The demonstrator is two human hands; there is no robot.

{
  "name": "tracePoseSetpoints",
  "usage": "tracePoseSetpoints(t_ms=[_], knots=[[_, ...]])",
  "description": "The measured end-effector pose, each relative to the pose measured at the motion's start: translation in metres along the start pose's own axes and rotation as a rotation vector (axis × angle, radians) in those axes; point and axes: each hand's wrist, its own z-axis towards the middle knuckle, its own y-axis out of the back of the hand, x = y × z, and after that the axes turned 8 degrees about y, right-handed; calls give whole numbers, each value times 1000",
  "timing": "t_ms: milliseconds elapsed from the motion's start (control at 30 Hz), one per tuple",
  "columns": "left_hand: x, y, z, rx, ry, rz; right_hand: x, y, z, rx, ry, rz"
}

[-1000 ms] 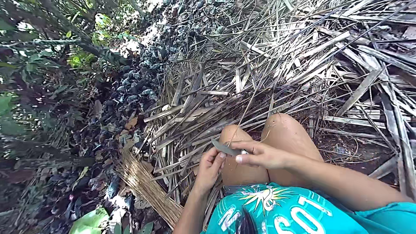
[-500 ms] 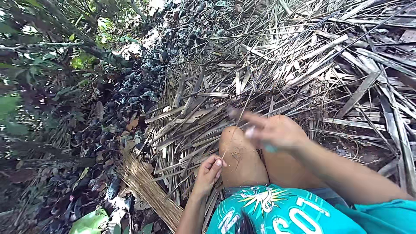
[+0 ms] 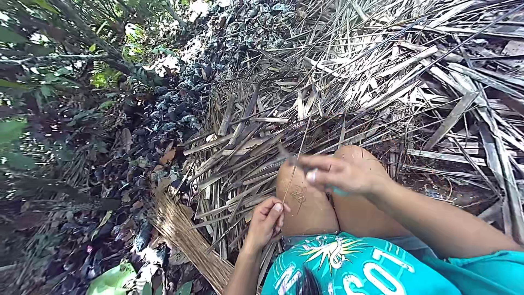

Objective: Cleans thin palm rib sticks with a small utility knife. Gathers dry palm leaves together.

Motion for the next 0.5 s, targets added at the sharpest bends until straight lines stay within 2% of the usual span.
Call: tracePoseSetpoints(t_ms=[67,133,300,500], knots=[[-9,-10,8,-12,-48,-10,-13,-24,-8,117,-25,45],[-14,-13,9,45,-55,-53,-15,-25,-12,147,30,102],[-10,0,-7,131,1,-81,14,18,-10,-42,139,31],[4,29,-36,88,116,-71,38,64,2,-194,368,-7]])
